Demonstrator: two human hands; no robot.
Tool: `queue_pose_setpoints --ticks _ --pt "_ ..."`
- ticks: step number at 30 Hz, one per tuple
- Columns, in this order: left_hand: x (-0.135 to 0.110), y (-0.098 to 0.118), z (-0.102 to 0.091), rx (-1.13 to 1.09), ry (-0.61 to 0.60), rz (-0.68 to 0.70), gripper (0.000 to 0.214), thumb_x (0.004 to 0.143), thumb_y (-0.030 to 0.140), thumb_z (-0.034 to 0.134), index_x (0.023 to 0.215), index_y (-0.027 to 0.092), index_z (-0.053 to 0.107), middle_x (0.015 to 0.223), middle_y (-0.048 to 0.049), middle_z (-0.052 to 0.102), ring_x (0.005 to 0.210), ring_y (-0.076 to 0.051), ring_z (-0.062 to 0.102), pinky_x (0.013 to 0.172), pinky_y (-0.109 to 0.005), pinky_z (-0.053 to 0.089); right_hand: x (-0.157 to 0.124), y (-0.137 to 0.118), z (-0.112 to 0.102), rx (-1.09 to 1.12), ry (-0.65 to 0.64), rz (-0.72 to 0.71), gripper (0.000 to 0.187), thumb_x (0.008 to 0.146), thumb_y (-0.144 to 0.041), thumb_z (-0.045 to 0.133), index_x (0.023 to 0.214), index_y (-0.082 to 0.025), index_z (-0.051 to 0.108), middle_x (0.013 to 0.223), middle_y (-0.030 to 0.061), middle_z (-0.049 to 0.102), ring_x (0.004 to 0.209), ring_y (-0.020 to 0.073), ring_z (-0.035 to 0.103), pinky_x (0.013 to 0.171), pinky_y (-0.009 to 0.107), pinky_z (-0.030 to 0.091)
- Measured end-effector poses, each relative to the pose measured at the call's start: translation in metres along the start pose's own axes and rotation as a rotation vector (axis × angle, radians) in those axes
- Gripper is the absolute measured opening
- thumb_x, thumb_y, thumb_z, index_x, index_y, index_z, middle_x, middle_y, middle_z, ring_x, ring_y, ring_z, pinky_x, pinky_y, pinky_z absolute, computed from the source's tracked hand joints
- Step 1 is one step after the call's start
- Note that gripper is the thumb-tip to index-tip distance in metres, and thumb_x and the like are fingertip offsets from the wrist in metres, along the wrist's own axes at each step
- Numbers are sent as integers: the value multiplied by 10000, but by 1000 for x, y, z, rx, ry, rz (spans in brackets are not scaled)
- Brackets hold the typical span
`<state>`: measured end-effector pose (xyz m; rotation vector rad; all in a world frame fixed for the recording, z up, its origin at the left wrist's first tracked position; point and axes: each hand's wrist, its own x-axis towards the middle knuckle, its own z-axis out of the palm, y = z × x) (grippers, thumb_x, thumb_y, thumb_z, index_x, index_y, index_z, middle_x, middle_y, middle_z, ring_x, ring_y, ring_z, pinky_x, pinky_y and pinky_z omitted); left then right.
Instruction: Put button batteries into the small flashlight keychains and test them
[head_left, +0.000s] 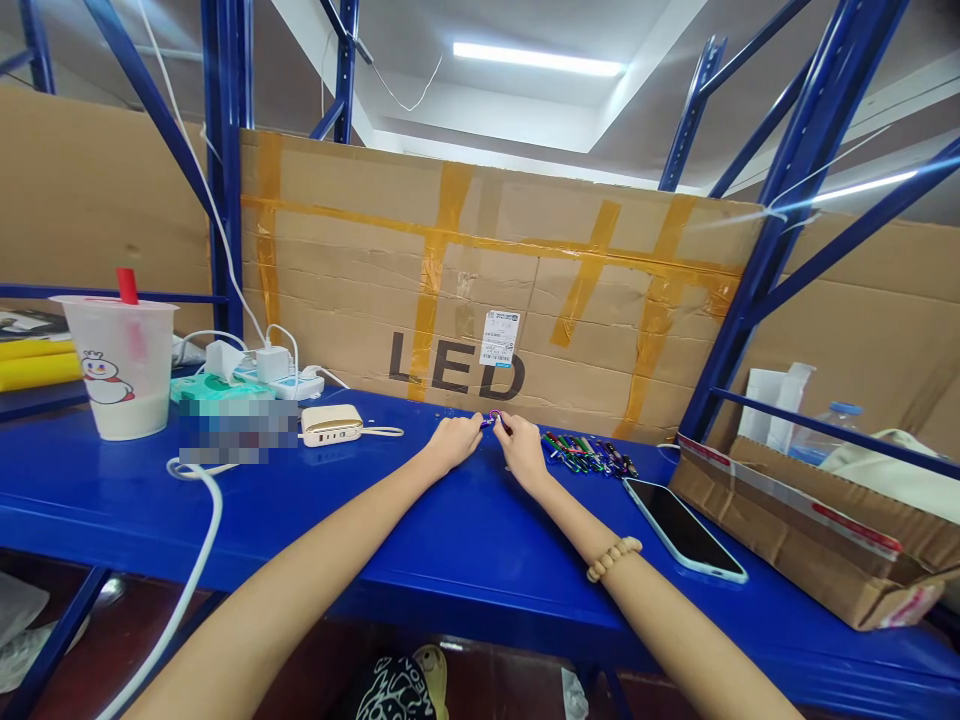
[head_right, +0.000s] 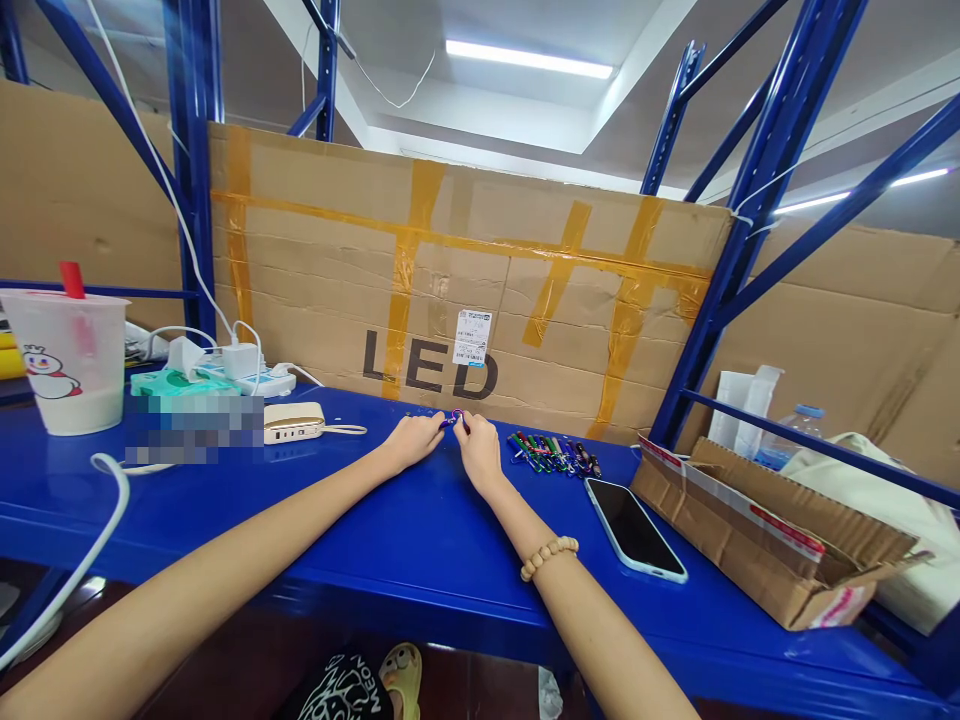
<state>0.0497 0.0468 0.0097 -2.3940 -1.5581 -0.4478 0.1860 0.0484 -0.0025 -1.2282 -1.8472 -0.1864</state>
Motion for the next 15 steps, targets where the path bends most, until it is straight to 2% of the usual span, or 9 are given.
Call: queue_pose_setpoints --ticks 9,13,15 --pt "-1 -2 0 -37 -7 -66 244 883 201 310 1026 127 493 937 -153 652 899 -269 626 734 -354 461 1 -3 0 -5 -65 -33 271 840 -250 393 638 -165 552 575 12 520 528 119 437 517 226 281" --pt "-1 -5 0 -52 -12 -98 251 880 206 308 1017 126 504 948 -154 649 905 -265 622 735 -356 462 3 1 2 67 -153 -18 275 819 -257 415 637 -152 592 532 0 515 513 115 433 505 219 305" --pt "0 -7 0 -58 -20 -101 254 881 215 308 1010 131 510 963 -148 647 911 -258 617 735 -350 463 3 4 3 122 -229 -35 219 796 -261 456 739 -151 636 544 -19 527 520 108 457 515 206 344"
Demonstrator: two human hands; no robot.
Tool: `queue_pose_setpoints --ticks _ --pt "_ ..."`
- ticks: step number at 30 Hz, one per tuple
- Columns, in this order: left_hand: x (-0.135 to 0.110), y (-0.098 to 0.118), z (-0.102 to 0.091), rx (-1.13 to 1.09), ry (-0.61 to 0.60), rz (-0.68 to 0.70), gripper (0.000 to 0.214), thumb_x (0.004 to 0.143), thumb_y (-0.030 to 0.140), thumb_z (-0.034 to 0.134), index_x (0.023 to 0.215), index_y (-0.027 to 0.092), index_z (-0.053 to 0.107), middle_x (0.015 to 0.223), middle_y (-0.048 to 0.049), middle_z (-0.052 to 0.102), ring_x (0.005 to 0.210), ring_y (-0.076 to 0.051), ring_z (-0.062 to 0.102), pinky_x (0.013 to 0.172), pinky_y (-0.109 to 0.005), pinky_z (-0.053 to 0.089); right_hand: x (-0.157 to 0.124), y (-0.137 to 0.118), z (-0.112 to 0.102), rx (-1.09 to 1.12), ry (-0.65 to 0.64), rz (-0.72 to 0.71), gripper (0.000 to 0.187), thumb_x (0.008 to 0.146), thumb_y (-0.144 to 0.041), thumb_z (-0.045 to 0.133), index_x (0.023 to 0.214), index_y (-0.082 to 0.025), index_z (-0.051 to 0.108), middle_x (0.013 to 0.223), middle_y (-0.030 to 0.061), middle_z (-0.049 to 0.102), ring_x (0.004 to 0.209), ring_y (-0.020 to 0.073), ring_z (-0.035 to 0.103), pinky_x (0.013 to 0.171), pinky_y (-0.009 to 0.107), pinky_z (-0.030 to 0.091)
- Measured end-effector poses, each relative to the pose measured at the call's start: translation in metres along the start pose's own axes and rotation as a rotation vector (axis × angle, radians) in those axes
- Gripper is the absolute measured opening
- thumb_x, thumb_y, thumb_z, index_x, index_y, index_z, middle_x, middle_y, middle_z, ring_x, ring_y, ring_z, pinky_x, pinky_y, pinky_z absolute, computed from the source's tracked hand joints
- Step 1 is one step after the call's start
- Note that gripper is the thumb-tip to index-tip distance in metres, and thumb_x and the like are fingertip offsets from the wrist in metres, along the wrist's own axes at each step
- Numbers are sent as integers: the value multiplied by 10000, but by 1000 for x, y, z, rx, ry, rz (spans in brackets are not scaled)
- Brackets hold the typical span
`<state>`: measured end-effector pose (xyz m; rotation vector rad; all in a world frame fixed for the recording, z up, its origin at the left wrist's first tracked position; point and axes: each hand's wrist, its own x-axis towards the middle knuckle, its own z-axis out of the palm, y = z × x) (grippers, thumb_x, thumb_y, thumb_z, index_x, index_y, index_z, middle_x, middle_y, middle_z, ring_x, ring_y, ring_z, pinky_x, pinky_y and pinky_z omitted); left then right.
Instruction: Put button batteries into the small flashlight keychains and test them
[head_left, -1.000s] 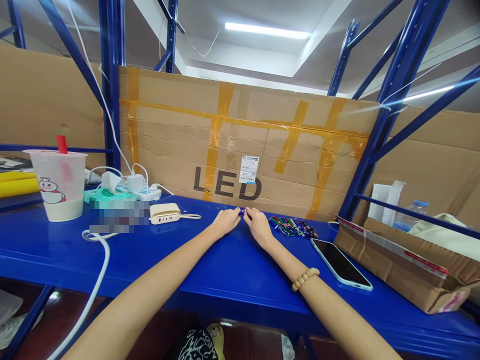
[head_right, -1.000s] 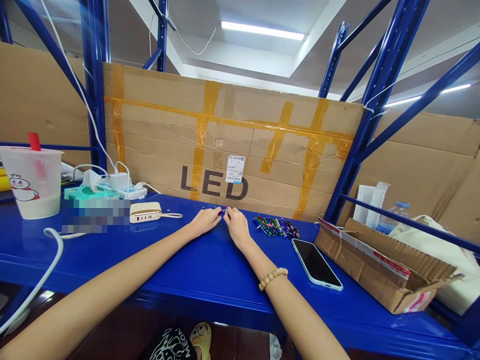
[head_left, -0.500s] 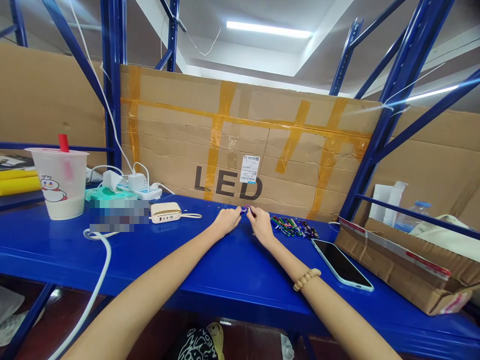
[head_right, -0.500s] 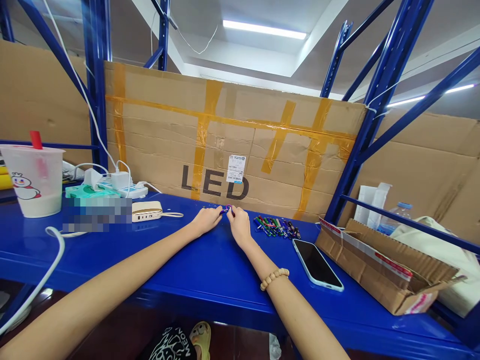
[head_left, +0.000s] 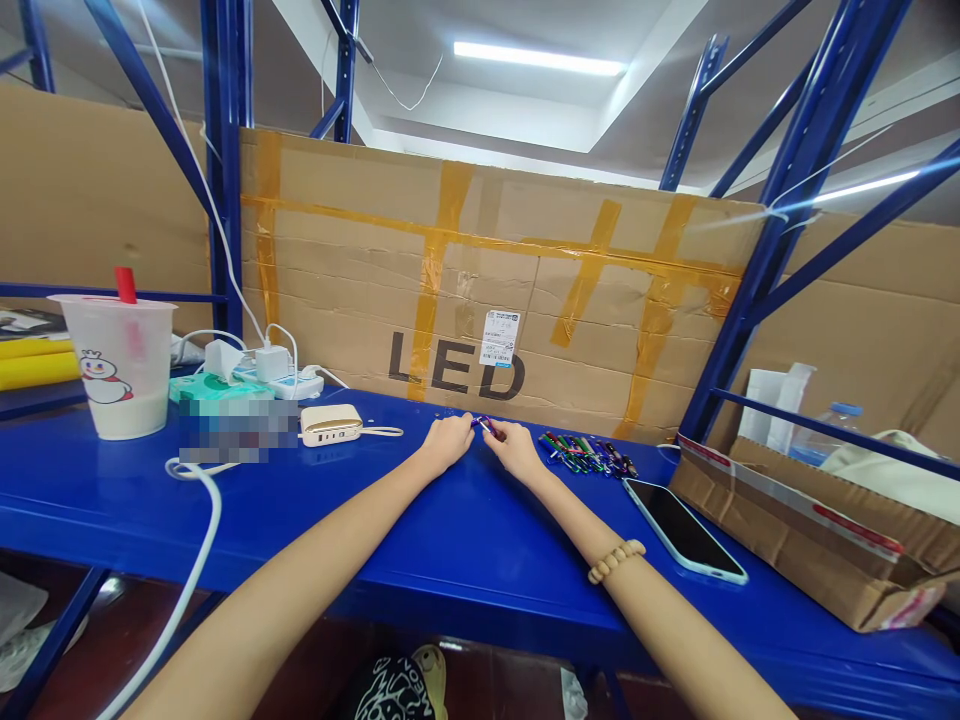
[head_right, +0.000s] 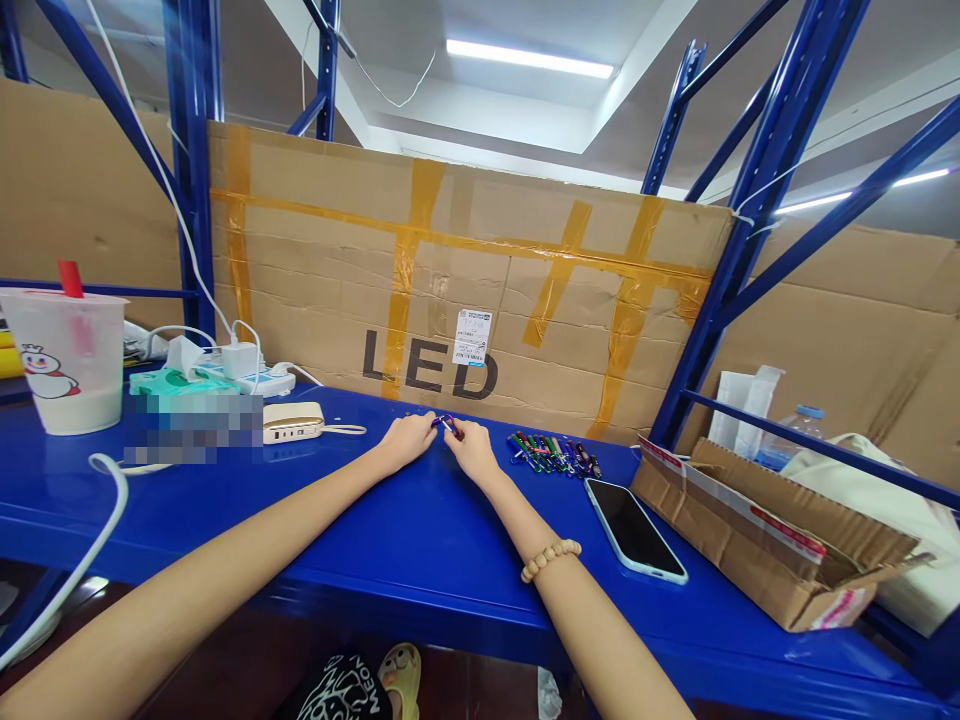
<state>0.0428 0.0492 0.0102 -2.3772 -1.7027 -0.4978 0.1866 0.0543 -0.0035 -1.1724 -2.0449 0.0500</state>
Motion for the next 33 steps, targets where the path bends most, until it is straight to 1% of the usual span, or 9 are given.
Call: queue_pose_setpoints --ticks 2,4,6,9,12,16,20,27,33 --pt "1 -3 0 -9 -17 30 244 880 229 320 1005 152 516 976 -128 645 918 -245 612 739 -335 460 -1 3 1 113 -70 -1 276 754 -273 533 983 -150 625 651 -23 577 559 100 497 548 203 397" --pt "1 -4 2 -19 -44 86 219 869 238 357 1012 176 511 982 -99 643 924 -227 604 747 -314 454 -3 6 2 245 -105 28 538 721 -296 593 1224 -138 487 790 0 608 608 98 524 583 214 434" --pt "1 -5 5 -21 -61 159 212 848 235 402 1030 178 495 1012 -91 625 958 -219 580 785 -307 438 -4 7 0 279 -122 43 637 734 -308 593 1312 -136 390 831 14 615 614 96 529 589 222 441" --pt "2 -7 11 -23 -35 224 214 830 236 429 1019 151 483 1082 -109 567 1027 -231 511 863 -333 393 -5 6 -10 72 -224 4 411 808 -310 519 1203 -199 536 746 -1 630 605 103 542 582 219 419" --pt "2 -13 14 -48 12 150 221 832 242 417 1024 146 468 1096 -103 532 1029 -239 472 882 -361 368 -5 9 -24 -281 -256 121 204 800 -330 541 924 -266 690 718 2 654 682 136 587 590 224 396" --pt "3 -21 14 -80 -28 28 215 842 277 397 990 148 483 1085 -108 522 1034 -250 452 871 -377 366 -6 24 -40 -470 -160 366 92 699 -268 636 717 -208 703 739 63 662 739 206 614 594 266 400" --pt "5 -22 14 -45 -57 41 204 849 271 363 933 155 510 1070 -111 527 1032 -251 456 864 -379 366 -7 42 -49 -553 -67 504 104 664 -236 655 733 -163 679 800 115 641 798 239 605 638 309 417" --pt "5 -18 17 -14 -67 15 218 848 268 352 946 170 520 1042 -87 575 1004 -238 499 841 -357 387 -9 49 -49 -552 55 531 334 687 -290 640 991 -153 616 1070 160 548 1023 286 488 803 393 374" --pt "8 -31 12 52 23 -144 329 819 132 318 1100 91 486 1162 -177 505 1098 -290 444 920 -396 322 -5 50 -58 -392 302 514 370 861 -235 321 1178 -150 493 1135 145 527 1064 257 445 834 376 332"
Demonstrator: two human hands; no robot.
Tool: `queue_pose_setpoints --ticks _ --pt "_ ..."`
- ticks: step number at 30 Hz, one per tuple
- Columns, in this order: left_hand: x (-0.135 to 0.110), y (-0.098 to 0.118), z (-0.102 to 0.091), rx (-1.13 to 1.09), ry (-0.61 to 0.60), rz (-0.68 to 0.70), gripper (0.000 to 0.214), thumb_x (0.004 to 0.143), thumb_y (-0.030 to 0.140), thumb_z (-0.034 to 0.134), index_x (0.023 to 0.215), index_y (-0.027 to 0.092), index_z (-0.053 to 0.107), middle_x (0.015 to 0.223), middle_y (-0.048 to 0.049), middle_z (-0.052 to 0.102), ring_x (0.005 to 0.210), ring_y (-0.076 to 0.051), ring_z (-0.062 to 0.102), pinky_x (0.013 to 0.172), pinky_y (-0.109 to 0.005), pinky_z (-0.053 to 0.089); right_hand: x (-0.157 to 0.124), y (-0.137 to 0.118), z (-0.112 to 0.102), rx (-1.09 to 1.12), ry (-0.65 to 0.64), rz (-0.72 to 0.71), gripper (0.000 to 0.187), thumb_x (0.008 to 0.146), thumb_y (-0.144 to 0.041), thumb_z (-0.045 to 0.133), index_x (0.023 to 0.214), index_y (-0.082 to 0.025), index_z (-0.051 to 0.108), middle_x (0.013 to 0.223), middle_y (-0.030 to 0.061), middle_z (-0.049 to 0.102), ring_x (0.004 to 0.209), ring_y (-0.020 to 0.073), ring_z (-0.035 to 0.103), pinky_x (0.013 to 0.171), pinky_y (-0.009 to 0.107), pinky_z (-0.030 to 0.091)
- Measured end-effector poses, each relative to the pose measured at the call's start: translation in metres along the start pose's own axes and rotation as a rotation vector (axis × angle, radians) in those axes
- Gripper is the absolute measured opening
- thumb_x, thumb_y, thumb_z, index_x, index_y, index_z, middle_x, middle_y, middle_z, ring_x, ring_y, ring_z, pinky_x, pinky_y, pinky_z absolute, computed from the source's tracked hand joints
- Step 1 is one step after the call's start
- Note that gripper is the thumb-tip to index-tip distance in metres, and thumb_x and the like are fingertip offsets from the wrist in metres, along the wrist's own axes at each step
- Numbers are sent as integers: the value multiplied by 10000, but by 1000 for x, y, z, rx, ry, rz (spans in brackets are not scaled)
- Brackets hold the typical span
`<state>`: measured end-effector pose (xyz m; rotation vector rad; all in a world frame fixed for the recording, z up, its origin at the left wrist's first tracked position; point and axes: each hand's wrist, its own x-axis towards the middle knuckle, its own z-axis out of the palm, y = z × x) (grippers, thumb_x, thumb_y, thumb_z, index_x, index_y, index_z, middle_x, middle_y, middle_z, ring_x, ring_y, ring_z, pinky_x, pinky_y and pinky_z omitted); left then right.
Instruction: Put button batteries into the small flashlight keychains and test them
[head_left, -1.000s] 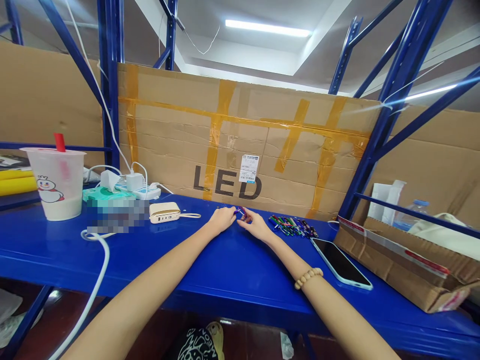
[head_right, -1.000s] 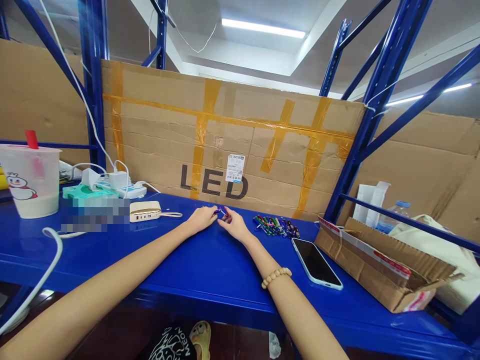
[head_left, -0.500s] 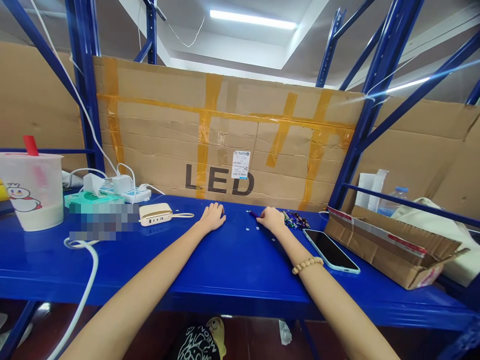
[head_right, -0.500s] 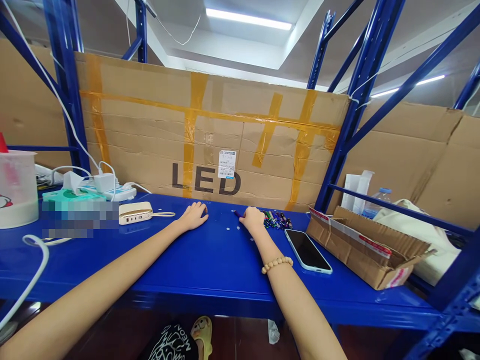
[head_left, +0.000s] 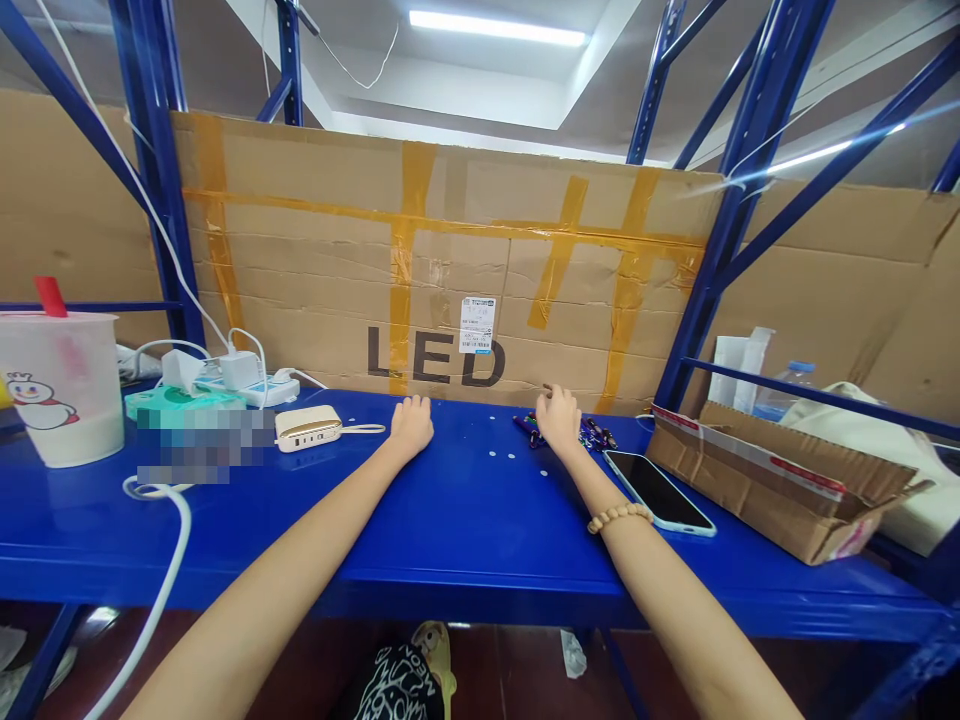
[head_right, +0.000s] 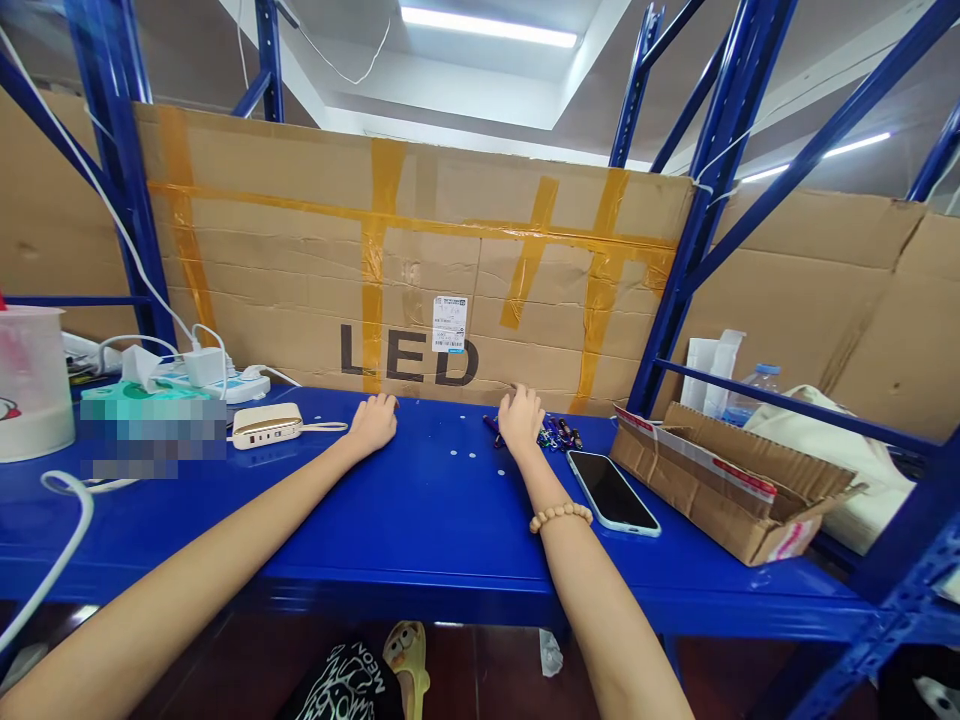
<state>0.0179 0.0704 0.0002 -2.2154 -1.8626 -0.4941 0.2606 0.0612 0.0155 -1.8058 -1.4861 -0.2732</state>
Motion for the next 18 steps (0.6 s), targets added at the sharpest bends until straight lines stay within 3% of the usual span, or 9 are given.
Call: queue_pose_setpoints --ticks 3,6,10,15,18 --pt "3 -18 0 21 16 -102 413 799 65 281 1180 82 441 1187 -193 492 1106 -297 450 907 -402 332 6 7 -5 154 131 32 387 829 -176 291 1150 -164 507 1106 116 550 1041 247 444 834 367 312" --pt "6 -30 3 24 -2 -118 423 797 64 292 1185 125 451 1191 -161 513 1130 -287 444 895 -394 350 12 15 -9 203 185 74 393 790 -170 310 1121 -164 523 1092 111 554 1022 250 440 830 364 305" --pt "9 -30 5 11 -10 -55 399 834 92 265 1166 172 471 1207 -119 518 1138 -248 445 899 -374 351 21 27 -20 249 262 149 389 765 -166 322 1102 -157 516 1078 113 554 1009 245 445 833 363 309" --pt "16 -20 0 -40 27 100 321 859 154 275 1069 182 516 1150 -101 537 1095 -231 464 881 -355 356 33 43 -42 351 550 298 398 785 -143 271 1128 -121 472 1064 133 561 1035 239 464 861 352 321" --pt "17 -17 -1 -46 38 138 280 845 163 306 1017 178 526 1116 -96 545 1074 -230 471 872 -353 358 37 49 -43 439 529 390 417 781 -117 246 1135 -86 463 1097 154 557 1037 226 489 876 326 334"
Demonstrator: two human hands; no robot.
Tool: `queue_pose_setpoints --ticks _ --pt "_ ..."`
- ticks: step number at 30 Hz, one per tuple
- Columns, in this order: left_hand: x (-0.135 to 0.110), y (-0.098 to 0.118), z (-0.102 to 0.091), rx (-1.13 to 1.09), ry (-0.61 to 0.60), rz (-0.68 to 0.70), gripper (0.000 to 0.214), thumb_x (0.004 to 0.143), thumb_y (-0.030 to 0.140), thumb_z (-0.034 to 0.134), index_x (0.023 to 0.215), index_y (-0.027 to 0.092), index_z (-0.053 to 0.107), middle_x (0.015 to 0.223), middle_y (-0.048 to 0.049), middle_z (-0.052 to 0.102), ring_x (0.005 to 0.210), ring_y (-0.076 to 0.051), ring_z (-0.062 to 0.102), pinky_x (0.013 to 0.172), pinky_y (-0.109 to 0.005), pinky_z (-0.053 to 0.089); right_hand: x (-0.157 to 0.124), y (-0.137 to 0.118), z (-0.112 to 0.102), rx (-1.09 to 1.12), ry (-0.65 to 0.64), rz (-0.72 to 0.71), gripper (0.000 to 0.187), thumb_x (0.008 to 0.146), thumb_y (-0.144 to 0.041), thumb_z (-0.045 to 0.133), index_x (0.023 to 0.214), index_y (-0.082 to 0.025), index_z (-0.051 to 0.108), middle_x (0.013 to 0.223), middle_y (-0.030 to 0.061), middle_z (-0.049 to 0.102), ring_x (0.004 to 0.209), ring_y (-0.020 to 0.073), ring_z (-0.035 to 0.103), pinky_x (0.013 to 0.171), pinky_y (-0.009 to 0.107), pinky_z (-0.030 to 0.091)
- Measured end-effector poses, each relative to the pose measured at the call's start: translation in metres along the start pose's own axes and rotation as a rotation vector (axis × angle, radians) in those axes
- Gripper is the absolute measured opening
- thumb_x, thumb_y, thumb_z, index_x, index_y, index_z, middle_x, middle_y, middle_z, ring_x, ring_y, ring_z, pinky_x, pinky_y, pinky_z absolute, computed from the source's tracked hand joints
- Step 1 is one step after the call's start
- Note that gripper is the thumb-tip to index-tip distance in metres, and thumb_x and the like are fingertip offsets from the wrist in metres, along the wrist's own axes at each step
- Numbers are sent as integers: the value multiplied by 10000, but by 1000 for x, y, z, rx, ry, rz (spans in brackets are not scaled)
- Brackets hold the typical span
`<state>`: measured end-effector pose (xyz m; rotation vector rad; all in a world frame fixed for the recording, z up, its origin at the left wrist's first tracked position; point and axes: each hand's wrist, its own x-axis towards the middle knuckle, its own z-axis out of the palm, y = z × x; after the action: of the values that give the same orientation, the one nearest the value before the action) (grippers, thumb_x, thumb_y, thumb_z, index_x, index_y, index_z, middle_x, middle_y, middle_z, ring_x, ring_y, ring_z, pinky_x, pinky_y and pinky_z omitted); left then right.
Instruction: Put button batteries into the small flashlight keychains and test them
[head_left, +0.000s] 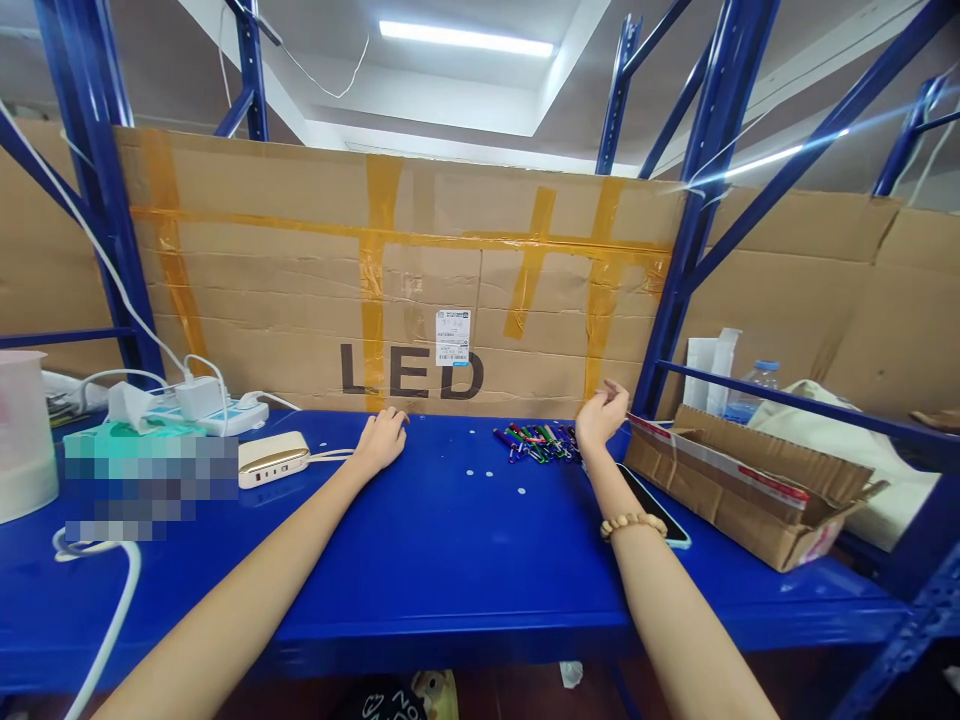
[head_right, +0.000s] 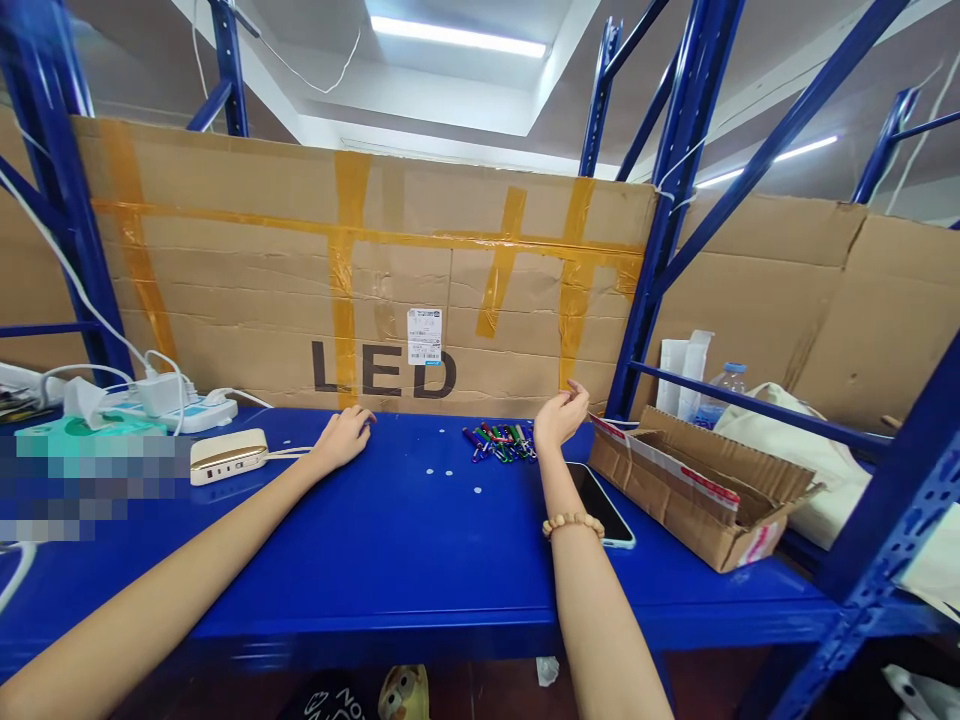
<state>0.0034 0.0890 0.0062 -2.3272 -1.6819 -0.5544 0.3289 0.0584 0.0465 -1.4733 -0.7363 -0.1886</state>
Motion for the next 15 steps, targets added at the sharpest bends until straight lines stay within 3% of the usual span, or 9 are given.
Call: queue_pose_setpoints --ticks 7,15 --pt "-3 -1 5 -21 -34 -6 229 826 186 338 940 195 536 1070 -70 556 1054 -218 483 864 -346 366 -2 20 14 -1 -256 42 307 726 -140 389 907 -124 637 927 127 650 882 231 581 792 317 413" --pt "-7 0 10 -53 -22 -7 243 805 204 337 908 190 557 1049 -77 561 1032 -242 491 832 -366 382 -8 20 16 -46 -434 -27 255 698 -154 471 856 -169 672 860 42 686 807 159 617 745 242 458"
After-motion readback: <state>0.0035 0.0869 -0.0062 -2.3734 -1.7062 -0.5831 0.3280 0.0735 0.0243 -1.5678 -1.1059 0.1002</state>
